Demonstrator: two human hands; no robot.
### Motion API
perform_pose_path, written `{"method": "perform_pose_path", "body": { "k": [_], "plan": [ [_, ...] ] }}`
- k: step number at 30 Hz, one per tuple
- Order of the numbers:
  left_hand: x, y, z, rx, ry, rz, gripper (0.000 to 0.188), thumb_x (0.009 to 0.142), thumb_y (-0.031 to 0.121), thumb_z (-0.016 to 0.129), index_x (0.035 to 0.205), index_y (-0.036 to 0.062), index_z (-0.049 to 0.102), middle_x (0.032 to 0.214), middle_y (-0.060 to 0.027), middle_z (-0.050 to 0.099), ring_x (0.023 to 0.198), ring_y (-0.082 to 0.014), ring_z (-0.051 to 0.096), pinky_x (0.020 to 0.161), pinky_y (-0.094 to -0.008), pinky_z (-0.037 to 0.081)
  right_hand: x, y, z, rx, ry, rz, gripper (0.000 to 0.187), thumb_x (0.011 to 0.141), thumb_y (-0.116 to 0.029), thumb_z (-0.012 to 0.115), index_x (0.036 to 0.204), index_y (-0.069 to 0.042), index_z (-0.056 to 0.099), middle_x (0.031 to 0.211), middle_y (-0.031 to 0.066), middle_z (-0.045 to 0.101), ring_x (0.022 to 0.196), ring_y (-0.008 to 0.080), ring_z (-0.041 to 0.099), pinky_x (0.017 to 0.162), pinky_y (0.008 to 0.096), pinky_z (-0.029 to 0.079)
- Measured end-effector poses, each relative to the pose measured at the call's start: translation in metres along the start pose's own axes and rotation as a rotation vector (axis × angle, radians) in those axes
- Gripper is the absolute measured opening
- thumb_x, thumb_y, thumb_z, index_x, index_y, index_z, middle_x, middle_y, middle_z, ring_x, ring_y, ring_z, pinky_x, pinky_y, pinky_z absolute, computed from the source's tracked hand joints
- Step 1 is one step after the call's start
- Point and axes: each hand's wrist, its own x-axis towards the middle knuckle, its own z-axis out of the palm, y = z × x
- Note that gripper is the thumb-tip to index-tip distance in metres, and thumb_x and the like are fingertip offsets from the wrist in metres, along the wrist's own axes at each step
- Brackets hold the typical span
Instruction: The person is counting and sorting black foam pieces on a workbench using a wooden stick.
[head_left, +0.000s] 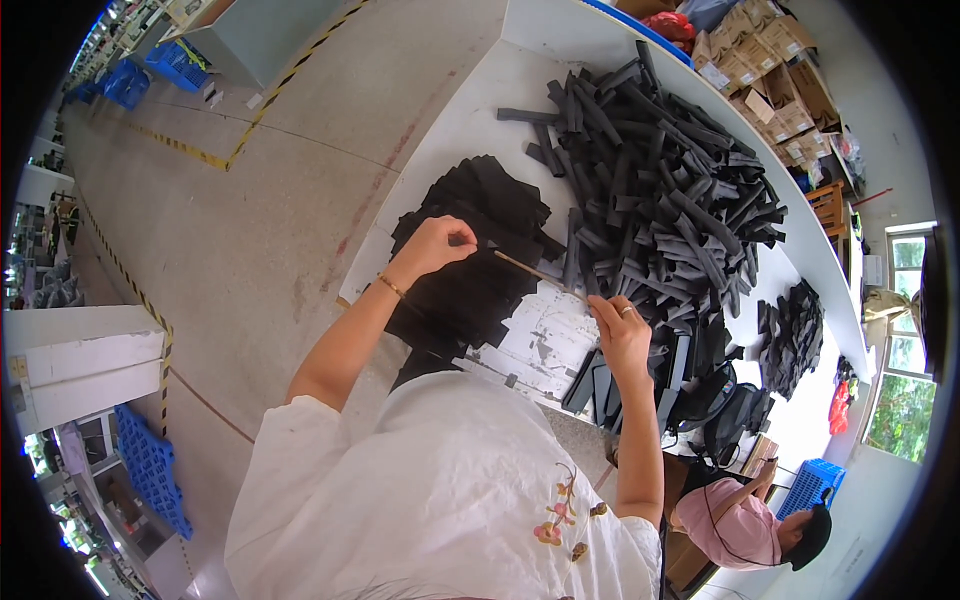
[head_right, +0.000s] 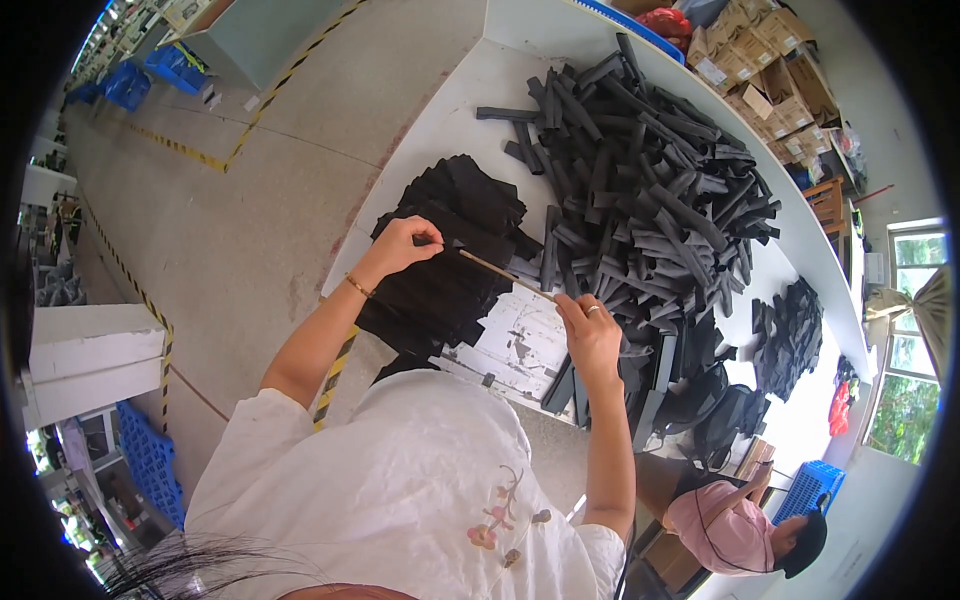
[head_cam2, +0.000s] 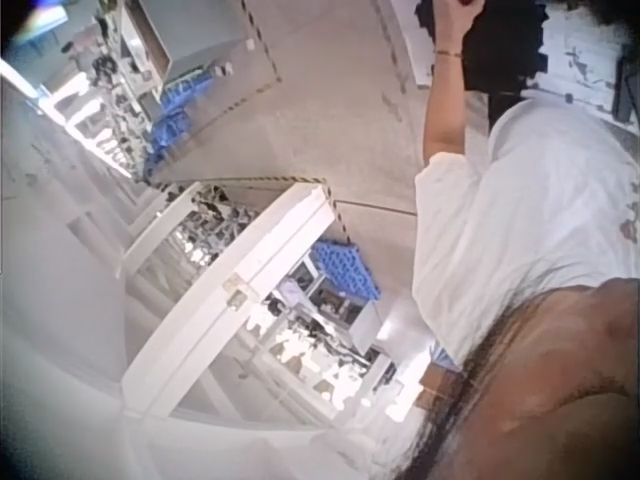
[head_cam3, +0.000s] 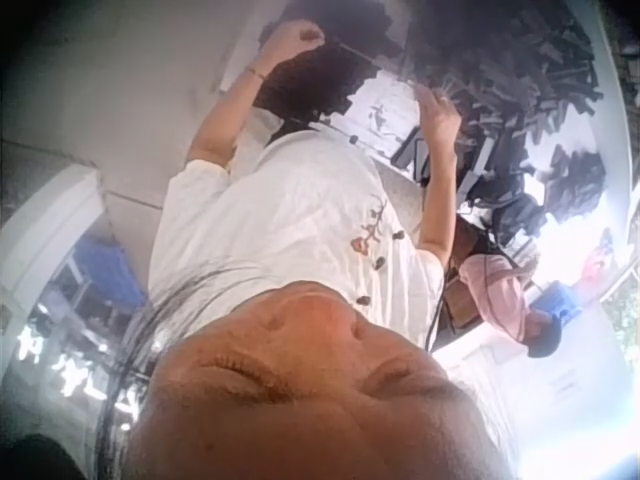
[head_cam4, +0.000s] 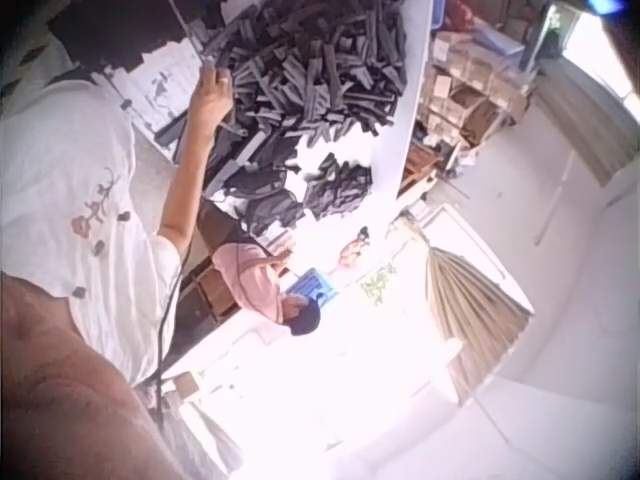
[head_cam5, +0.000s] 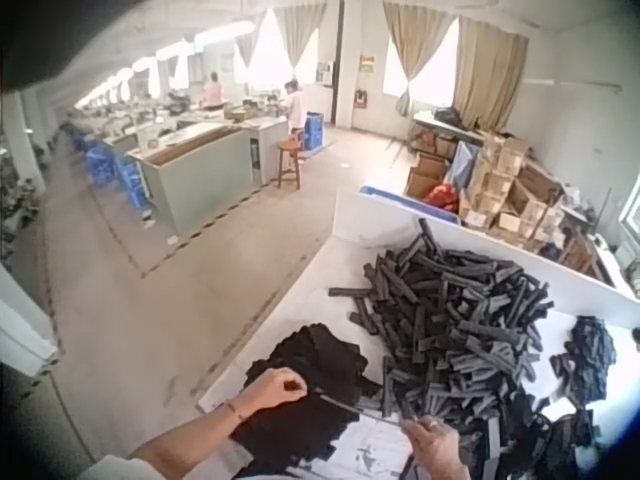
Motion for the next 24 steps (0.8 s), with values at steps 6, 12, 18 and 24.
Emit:
{"method": "perform_pose_path", "body": {
  "k": [6,12,18,24],
  "plan": [
    [-0.003,0.016,-0.001,0.068,-0.059,0.08,0.011,0.074,0.011,0.072,0.082,0.0041,0.068,0.078,-0.0093,0.064,0.077,-0.0219,0.061,0.071,-0.031,0.049,0.007,-0.004,0.01,-0.042,-0.039,-0.031,0.012,0.08,-0.01,0.067,0.092,-0.011,0.065,0.073,0.0046,0.053,0.064,0.0236,0.058,0.053,0.0339,0.048],
    [0.001,0.027,0.02,0.197,-0.078,0.254,0.008,0.075,0.01,0.066,0.08,0.0036,0.065,0.075,-0.0104,0.063,0.077,-0.0266,0.061,0.07,-0.0365,0.049,0.012,-0.023,0.034,-0.019,-0.162,-0.058,0.011,0.081,-0.013,0.066,0.092,-0.013,0.065,0.076,0.0065,0.056,0.067,0.0256,0.061,0.054,0.0362,0.049],
    [-0.006,-0.002,0.02,-0.419,-0.115,-0.09,0.017,0.09,0.015,0.059,0.1,0.0013,0.061,0.086,-0.0094,0.066,0.08,-0.0169,0.065,0.074,-0.0285,0.051,0.008,-0.023,0.044,0.041,-0.121,-0.021,0.009,0.084,-0.015,0.065,0.093,-0.012,0.065,0.075,0.0067,0.057,0.064,0.0273,0.061,0.053,0.0373,0.049],
    [-0.012,0.009,0.035,-0.49,-0.085,-0.078,0.027,0.097,0.021,0.053,0.114,-0.0002,0.055,0.091,-0.0105,0.066,0.078,-0.0164,0.066,0.075,-0.0283,0.053,-0.003,-0.025,0.059,0.056,-0.134,-0.011,0.01,0.085,-0.018,0.064,0.093,-0.013,0.066,0.073,0.0064,0.056,0.062,0.027,0.06,0.052,0.0377,0.048]
  ]
}}
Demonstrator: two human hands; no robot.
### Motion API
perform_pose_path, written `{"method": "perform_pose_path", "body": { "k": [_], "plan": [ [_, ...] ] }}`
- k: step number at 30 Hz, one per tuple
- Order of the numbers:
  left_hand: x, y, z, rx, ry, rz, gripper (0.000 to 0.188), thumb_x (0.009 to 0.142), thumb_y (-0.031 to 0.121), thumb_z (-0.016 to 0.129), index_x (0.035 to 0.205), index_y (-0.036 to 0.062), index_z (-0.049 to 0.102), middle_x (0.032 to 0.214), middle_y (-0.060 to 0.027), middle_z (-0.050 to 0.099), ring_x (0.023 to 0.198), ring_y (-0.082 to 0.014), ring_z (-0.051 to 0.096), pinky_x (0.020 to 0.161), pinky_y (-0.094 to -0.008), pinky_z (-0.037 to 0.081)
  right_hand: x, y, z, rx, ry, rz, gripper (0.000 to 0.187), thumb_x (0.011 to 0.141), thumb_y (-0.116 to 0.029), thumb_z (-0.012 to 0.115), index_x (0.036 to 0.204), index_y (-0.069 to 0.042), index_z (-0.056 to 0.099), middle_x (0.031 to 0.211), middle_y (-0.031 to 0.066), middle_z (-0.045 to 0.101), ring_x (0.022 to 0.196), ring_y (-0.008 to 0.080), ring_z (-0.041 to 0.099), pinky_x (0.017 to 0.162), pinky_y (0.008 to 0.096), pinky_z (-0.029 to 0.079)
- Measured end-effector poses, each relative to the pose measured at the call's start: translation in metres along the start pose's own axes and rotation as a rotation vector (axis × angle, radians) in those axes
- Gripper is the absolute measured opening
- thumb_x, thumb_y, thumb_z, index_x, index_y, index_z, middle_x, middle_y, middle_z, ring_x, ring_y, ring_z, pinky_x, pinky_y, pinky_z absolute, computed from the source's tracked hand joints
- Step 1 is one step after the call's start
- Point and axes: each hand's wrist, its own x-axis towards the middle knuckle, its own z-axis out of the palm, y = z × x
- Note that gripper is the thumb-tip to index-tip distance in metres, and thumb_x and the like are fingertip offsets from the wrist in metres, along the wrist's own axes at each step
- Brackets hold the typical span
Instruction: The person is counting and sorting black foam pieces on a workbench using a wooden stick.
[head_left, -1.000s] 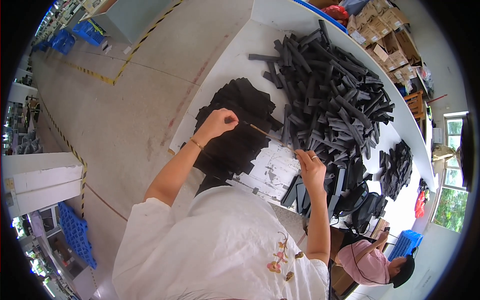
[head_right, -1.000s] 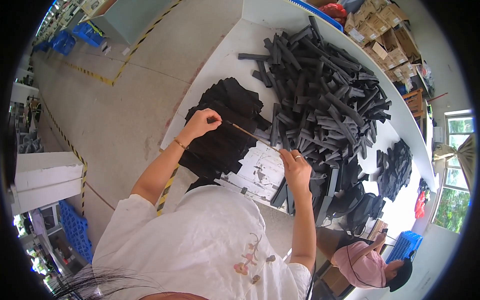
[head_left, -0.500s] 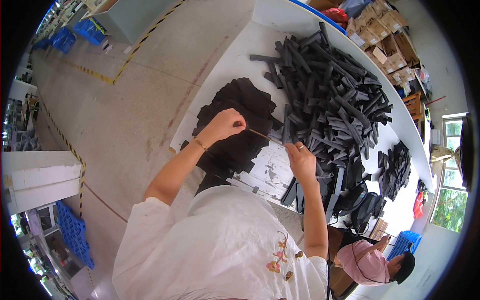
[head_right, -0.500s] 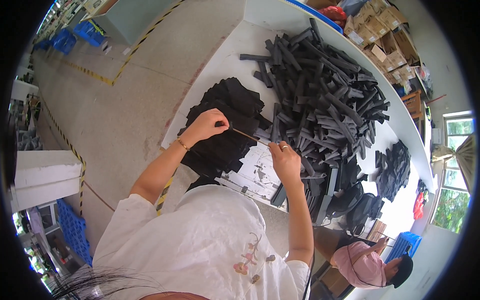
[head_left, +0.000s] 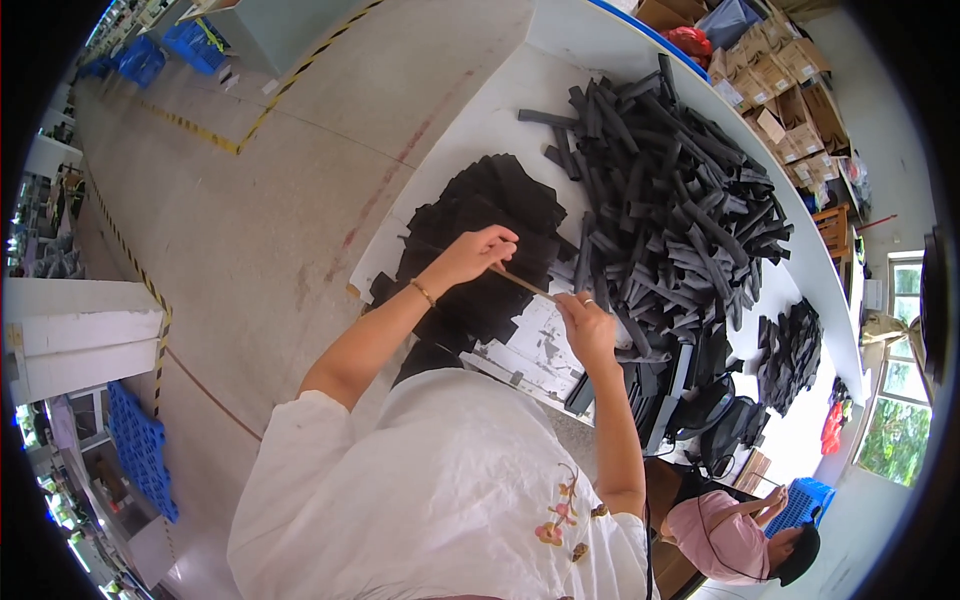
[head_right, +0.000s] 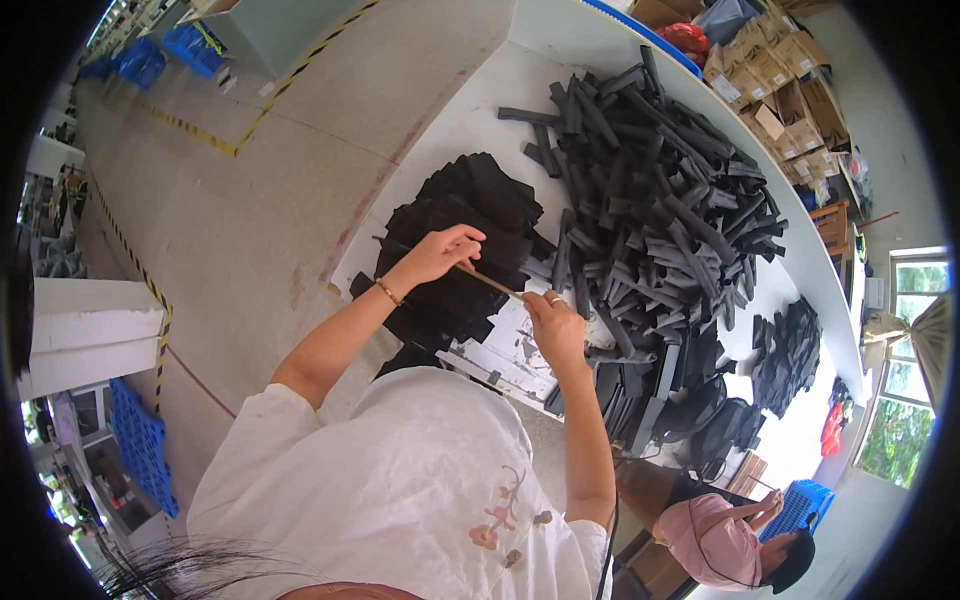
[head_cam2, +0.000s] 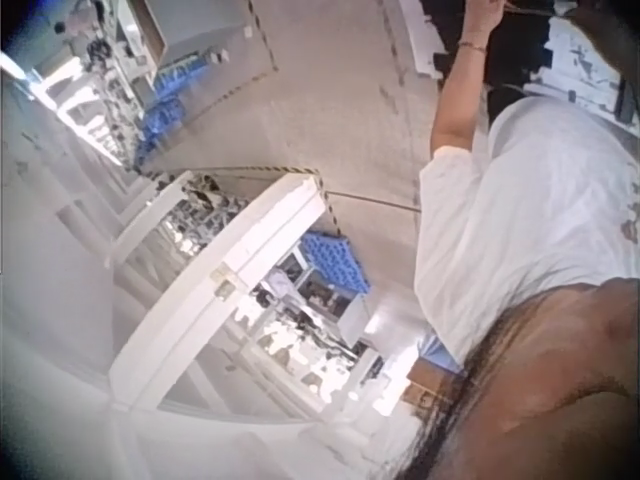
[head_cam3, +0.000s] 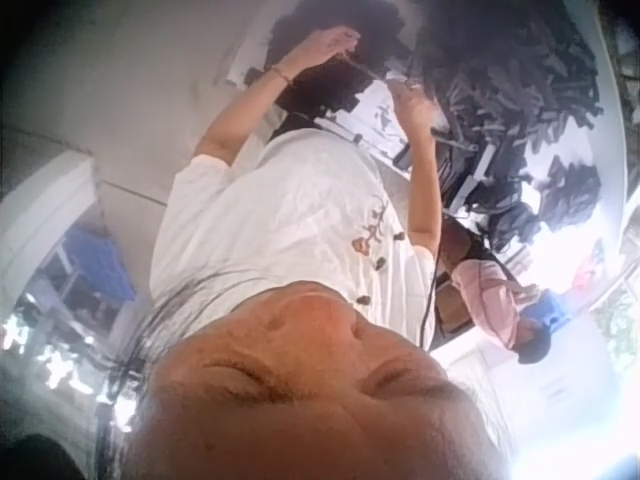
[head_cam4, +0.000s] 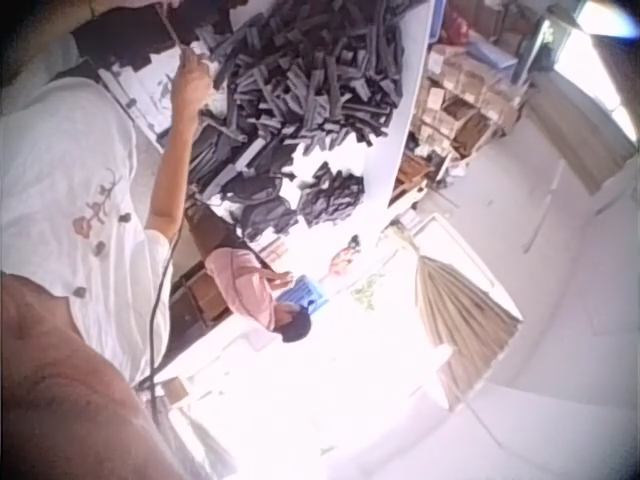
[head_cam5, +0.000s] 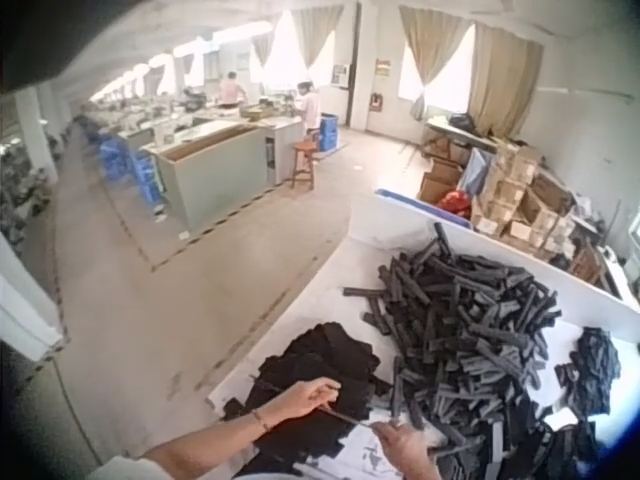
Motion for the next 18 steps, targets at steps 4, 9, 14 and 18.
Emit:
{"method": "perform_pose_path", "body": {
  "k": [4,9,14,18],
  "plan": [
    [-0.004,0.012,0.017,0.675,-0.202,0.012,0.029,0.095,0.019,0.055,0.117,0.0001,0.053,0.094,-0.0118,0.066,0.073,-0.0154,0.067,0.067,-0.0271,0.052,0.004,-0.017,0.002,-0.005,-0.049,-0.02,0.009,0.085,-0.018,0.064,0.092,-0.013,0.066,0.074,0.0059,0.056,0.062,0.0265,0.061,0.052,0.0379,0.049],
    [-0.018,0.018,0.019,0.566,0.099,0.382,0.041,0.087,0.023,0.063,0.122,0.0048,0.053,0.114,-0.0131,0.059,0.106,-0.0264,0.057,0.09,-0.0353,0.044,-0.009,-0.014,0.017,0.092,-0.001,0.115,0.012,0.085,-0.017,0.064,0.095,-0.012,0.068,0.075,0.0074,0.059,0.062,0.0277,0.061,0.053,0.0375,0.048],
    [-0.036,-0.009,-0.053,0.906,0.134,0.239,0.052,0.067,0.028,0.078,0.115,0.014,0.061,0.128,-0.0038,0.053,0.136,-0.0286,0.031,0.109,-0.047,0.023,-0.024,-0.007,0.027,0.147,-0.005,0.153,0.012,0.087,-0.016,0.063,0.095,-0.011,0.068,0.076,0.0094,0.059,0.062,0.03,0.06,0.055,0.038,0.048],
    [-0.026,-0.021,-0.064,0.897,-0.014,0.141,0.021,0.071,0.022,0.075,0.089,0.0136,0.068,0.103,-0.0007,0.064,0.124,-0.0195,0.046,0.109,-0.0477,0.023,-0.021,-0.01,0.026,0.226,-0.034,0.213,0.013,0.086,-0.013,0.063,0.097,-0.008,0.067,0.078,0.0119,0.06,0.067,0.0316,0.061,0.06,0.0376,0.048]
  ]
}}
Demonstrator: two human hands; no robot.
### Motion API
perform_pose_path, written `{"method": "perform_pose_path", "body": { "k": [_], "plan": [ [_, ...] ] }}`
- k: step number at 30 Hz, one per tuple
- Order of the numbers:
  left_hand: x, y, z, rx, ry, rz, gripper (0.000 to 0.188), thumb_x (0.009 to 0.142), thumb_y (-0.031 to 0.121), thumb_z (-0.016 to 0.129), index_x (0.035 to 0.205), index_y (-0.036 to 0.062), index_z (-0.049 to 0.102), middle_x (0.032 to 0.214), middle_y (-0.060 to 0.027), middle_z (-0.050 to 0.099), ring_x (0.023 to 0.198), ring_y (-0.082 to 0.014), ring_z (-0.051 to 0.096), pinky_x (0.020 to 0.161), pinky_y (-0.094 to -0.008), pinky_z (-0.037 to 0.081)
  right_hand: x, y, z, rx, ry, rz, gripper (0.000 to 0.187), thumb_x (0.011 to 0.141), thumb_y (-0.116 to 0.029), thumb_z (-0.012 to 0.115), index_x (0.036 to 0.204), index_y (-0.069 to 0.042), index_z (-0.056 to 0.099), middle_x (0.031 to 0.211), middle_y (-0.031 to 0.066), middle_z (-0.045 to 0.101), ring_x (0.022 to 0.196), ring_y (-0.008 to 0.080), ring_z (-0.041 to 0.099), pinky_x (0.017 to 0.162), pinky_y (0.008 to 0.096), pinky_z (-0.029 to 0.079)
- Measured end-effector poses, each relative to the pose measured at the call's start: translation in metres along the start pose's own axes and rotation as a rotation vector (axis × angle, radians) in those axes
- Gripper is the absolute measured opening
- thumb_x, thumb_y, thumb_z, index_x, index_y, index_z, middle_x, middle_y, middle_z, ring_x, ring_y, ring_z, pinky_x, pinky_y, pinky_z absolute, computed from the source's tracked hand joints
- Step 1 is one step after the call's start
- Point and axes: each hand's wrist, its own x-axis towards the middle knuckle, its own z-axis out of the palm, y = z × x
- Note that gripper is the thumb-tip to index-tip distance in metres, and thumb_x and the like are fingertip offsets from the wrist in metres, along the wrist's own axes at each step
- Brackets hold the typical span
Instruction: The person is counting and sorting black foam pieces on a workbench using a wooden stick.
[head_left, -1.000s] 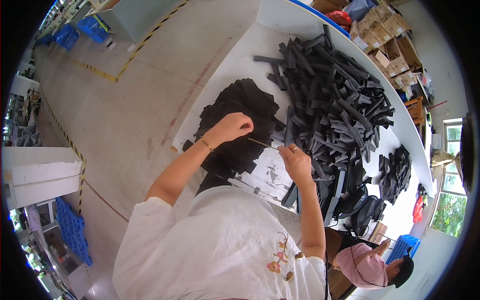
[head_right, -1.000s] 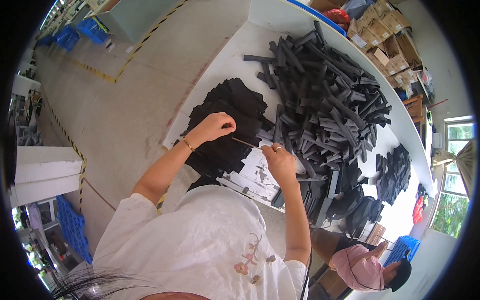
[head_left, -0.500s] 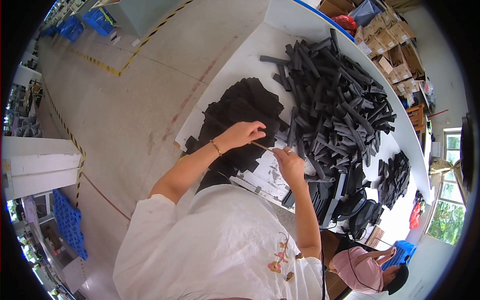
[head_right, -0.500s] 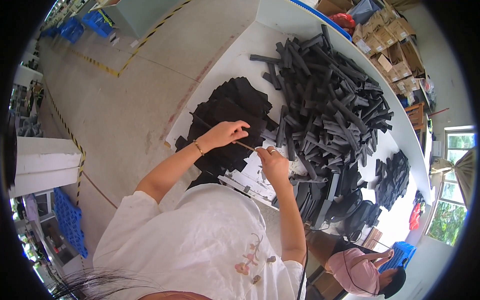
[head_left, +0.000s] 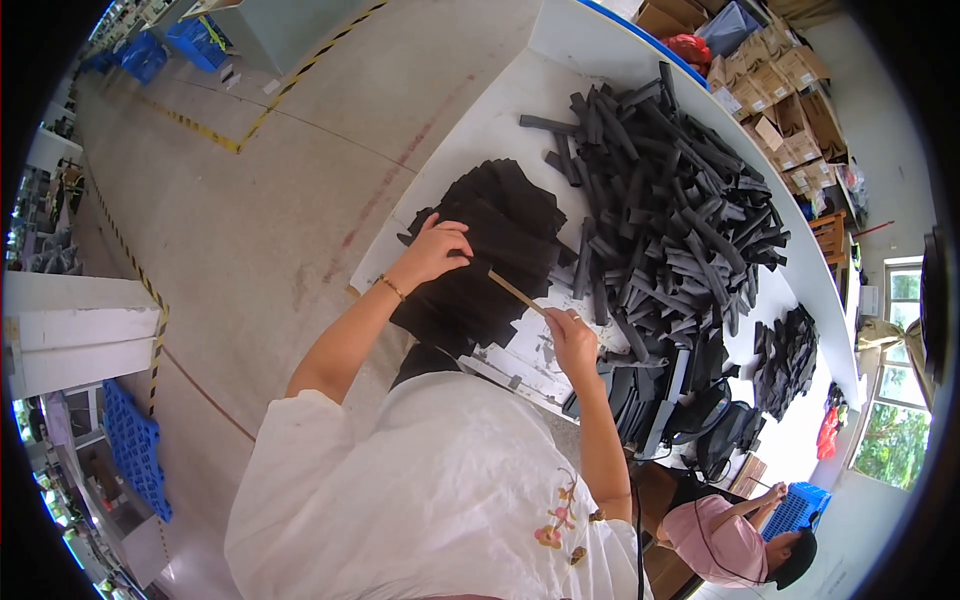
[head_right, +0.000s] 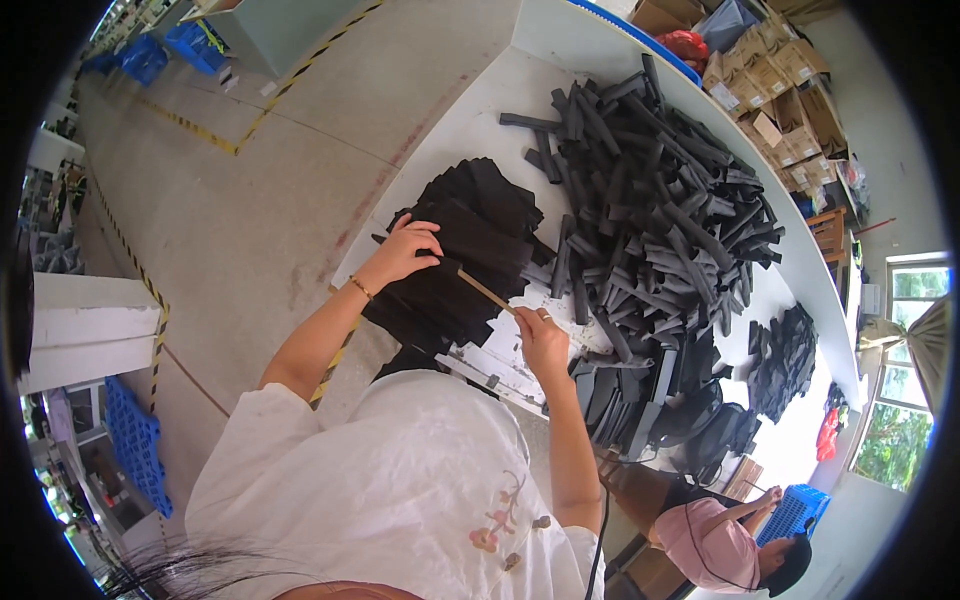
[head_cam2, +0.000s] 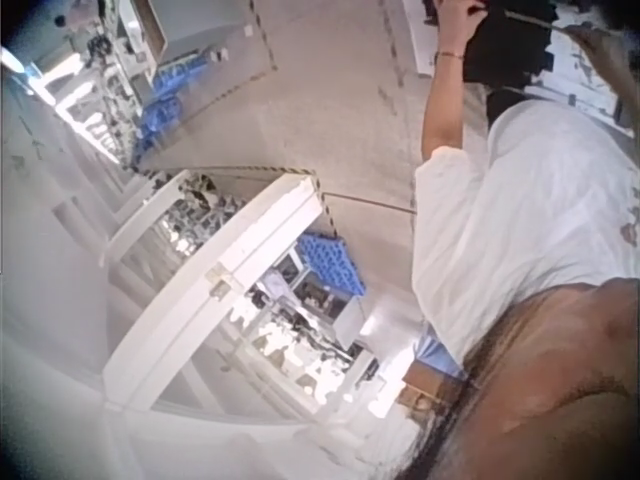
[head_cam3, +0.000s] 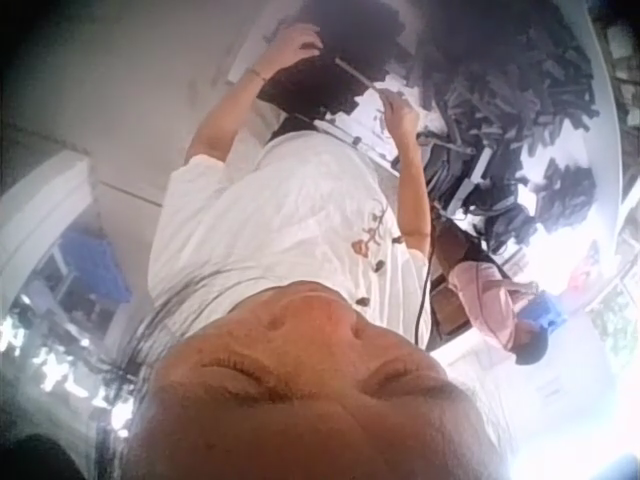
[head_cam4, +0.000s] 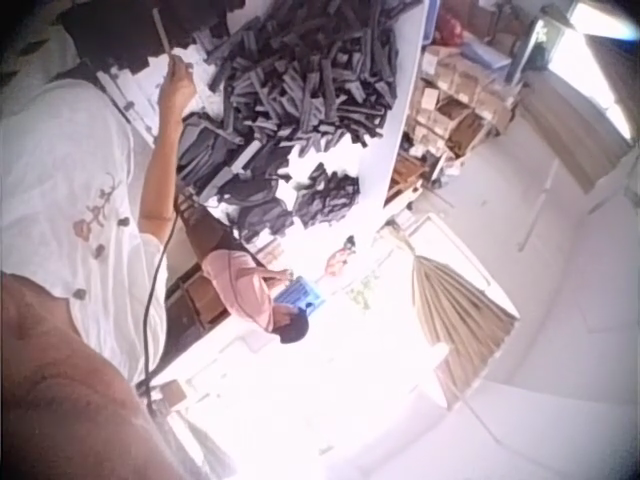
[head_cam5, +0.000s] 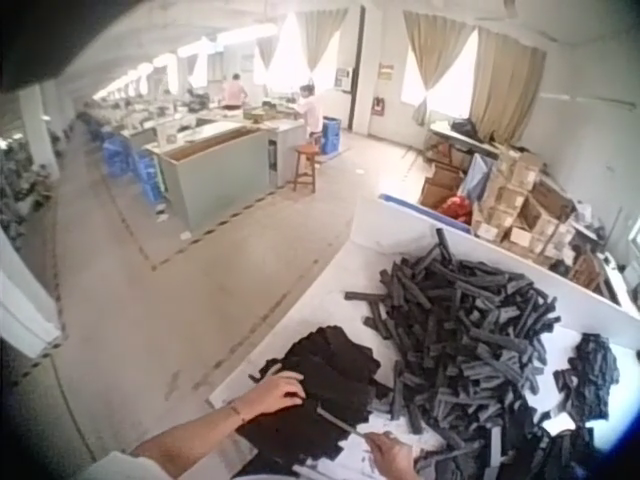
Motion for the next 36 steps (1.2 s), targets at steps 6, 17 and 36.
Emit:
{"method": "perform_pose_path", "body": {
  "k": [6,17,36],
  "plan": [
    [0.018,0.042,0.01,0.002,-0.112,0.276,0.011,0.072,0.022,0.072,0.076,0.0125,0.069,0.086,-0.0014,0.066,0.104,-0.017,0.057,0.106,-0.0461,0.027,0.01,-0.015,0.011,-0.021,-0.051,-0.086,0.015,0.086,-0.01,0.061,0.1,-0.005,0.064,0.083,0.0138,0.06,0.069,0.034,0.06,0.061,0.0401,0.049],
    [-0.002,0.098,0.012,-1.212,0.697,-0.242,0.038,0.081,0.02,0.072,0.112,0.0017,0.06,0.106,-0.0137,0.061,0.113,-0.0298,0.054,0.099,-0.0458,0.042,-0.004,-0.022,0.049,0.548,-0.18,0.224,0.024,0.085,-0.004,0.061,0.108,0.002,0.059,0.083,0.0154,0.061,0.075,0.0223,0.059,0.067,0.0325,0.047],
    [0.037,0.097,0.061,-1.681,0.677,-0.683,0.02,0.082,0.018,0.074,0.085,-0.0004,0.065,0.06,-0.0045,0.057,0.044,-0.0105,0.048,0.039,-0.0234,0.035,-0.066,-0.059,0.017,0.331,-0.101,0.414,0.017,0.091,-0.014,0.056,0.094,0.0,0.065,0.06,0.0115,0.055,0.054,0.0188,0.052,0.053,0.0326,0.042]
  ]
}}
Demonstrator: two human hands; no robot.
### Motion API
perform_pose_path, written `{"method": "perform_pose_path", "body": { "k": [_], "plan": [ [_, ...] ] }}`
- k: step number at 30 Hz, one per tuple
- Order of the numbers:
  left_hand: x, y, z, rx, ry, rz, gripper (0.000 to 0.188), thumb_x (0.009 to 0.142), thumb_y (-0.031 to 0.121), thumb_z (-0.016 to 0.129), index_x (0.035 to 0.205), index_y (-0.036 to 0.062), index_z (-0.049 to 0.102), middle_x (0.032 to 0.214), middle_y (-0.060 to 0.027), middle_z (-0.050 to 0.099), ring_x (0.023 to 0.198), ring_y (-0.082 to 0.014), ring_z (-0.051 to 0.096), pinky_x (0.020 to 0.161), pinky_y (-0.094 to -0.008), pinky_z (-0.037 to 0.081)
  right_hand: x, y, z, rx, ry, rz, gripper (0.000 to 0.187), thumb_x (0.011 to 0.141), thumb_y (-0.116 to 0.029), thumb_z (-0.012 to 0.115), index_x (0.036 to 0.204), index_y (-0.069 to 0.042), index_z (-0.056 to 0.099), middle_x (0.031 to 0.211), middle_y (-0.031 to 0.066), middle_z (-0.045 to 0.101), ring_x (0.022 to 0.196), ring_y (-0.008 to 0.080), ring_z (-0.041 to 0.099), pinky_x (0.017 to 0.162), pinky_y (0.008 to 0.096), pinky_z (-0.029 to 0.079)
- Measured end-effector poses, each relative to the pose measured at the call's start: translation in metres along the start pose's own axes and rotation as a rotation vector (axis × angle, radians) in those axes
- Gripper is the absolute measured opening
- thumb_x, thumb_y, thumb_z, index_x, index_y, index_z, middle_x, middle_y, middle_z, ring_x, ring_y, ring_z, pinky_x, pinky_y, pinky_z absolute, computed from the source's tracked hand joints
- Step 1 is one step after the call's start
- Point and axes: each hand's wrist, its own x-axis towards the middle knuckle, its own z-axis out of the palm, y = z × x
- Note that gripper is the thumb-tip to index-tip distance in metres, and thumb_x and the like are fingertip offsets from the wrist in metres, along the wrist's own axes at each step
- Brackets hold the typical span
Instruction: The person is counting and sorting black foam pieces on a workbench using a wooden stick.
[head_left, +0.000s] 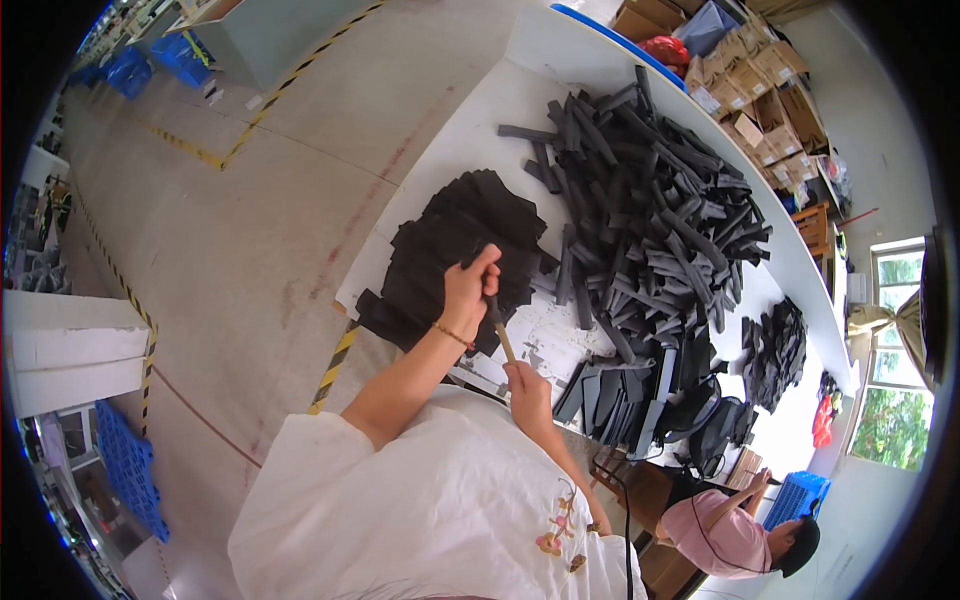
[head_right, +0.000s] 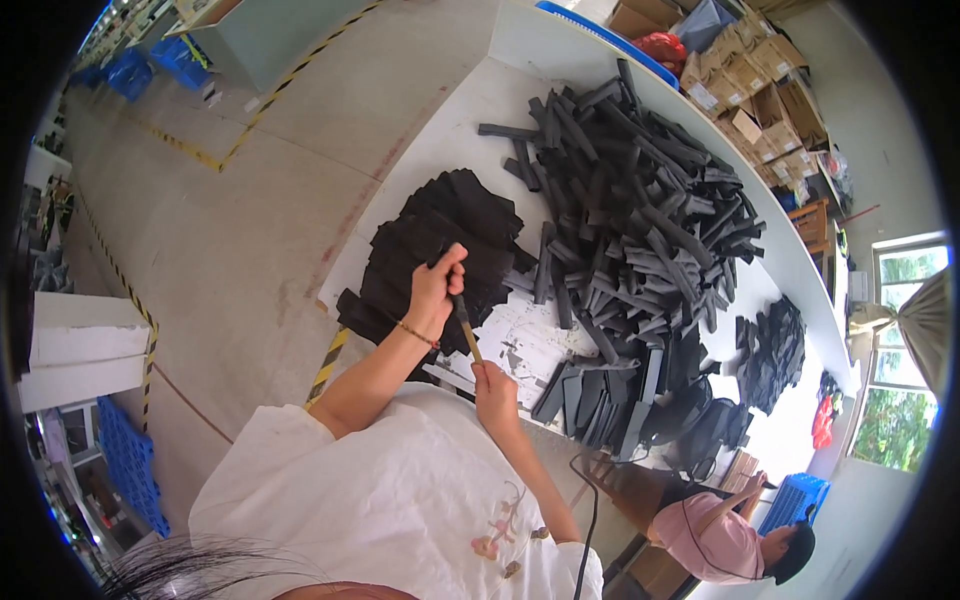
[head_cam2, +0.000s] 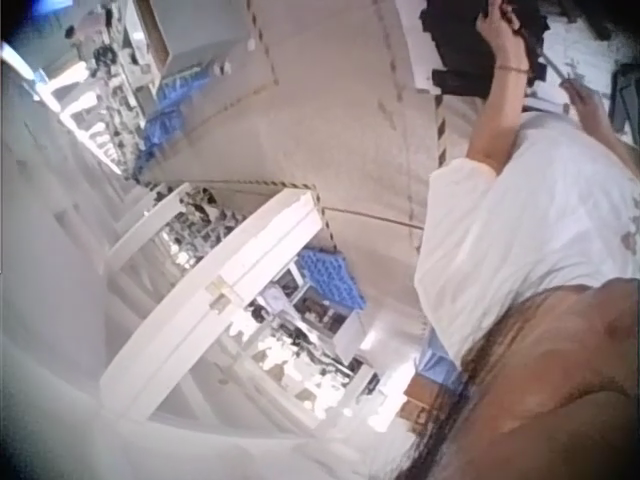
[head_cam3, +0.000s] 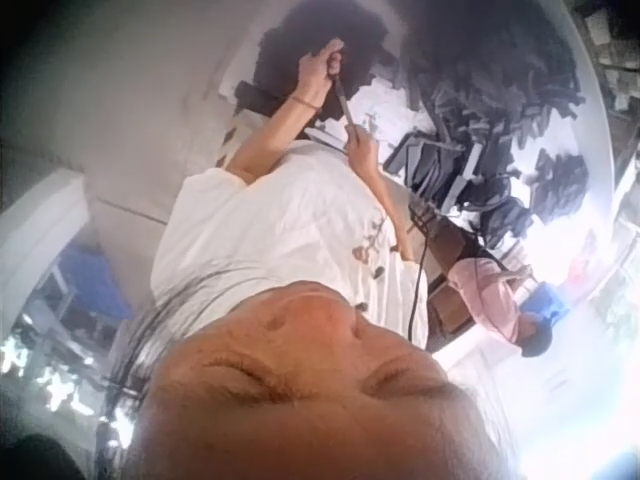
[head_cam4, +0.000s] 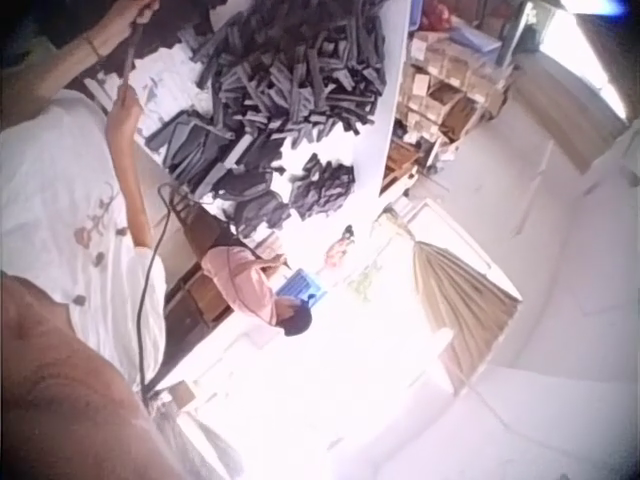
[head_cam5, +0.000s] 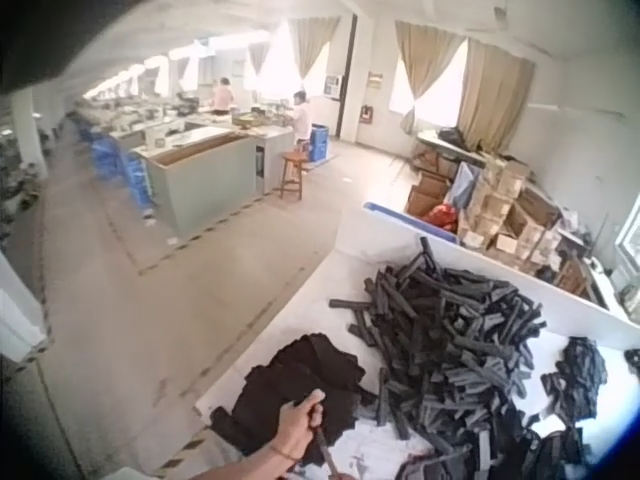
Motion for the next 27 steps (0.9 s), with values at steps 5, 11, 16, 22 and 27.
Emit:
{"method": "perform_pose_path", "body": {
  "k": [5,11,16,22,27],
  "plan": [
    [0.046,0.057,-0.001,-0.163,0.047,0.18,0.028,0.093,0.031,0.06,0.089,0.0028,0.062,0.052,0.0048,0.041,0.038,-0.0049,0.028,0.036,-0.0211,0.02,-0.047,0.009,-0.015,-0.018,-0.022,0.025,0.016,0.09,-0.014,0.058,0.091,-0.001,0.067,0.059,0.0095,0.055,0.053,0.0151,0.051,0.051,0.0301,0.041],
    [0.035,0.057,-0.012,0.134,0.26,0.336,0.055,0.093,0.053,0.047,0.105,0.0008,0.056,0.066,-0.0006,0.049,0.048,-0.0083,0.041,0.045,-0.0249,0.036,-0.028,-0.001,-0.046,0.008,0.018,-0.025,0.012,0.09,-0.009,0.059,0.09,0.0,0.066,0.06,0.0124,0.056,0.051,0.0197,0.051,0.05,0.0308,0.042],
    [-0.025,0.023,0.013,0.141,-0.126,-0.594,0.068,0.083,0.062,0.058,0.117,0.0049,0.044,0.07,-0.0046,0.046,0.055,-0.0197,0.048,0.062,-0.0331,0.052,-0.022,0.002,-0.051,0.001,0.047,-0.091,0.012,0.09,-0.009,0.058,0.09,0.001,0.066,0.062,0.0134,0.056,0.052,0.0189,0.051,0.051,0.0311,0.042],
    [0.068,0.052,0.002,-0.397,-0.384,-0.274,0.015,0.094,0.021,0.058,0.093,0.0058,0.057,0.055,0.0063,0.036,0.045,-0.002,0.033,0.04,-0.0171,0.027,-0.056,0.021,-0.077,0.024,-0.28,-0.022,0.012,0.088,-0.011,0.061,0.088,0.0,0.066,0.064,0.0133,0.057,0.054,0.0186,0.052,0.052,0.0306,0.042],
    [0.048,0.039,0.026,-0.325,-0.232,-0.269,0.017,0.091,0.023,0.062,0.086,0.0078,0.057,0.056,0.0053,0.04,0.045,-0.0048,0.035,0.041,-0.0192,0.029,-0.02,0.006,-0.08,0.151,0.014,-0.049,0.012,0.081,-0.009,0.07,0.087,-0.001,0.064,0.069,0.0102,0.055,0.059,0.0172,0.05,0.054,0.0284,0.04]
  ]
}}
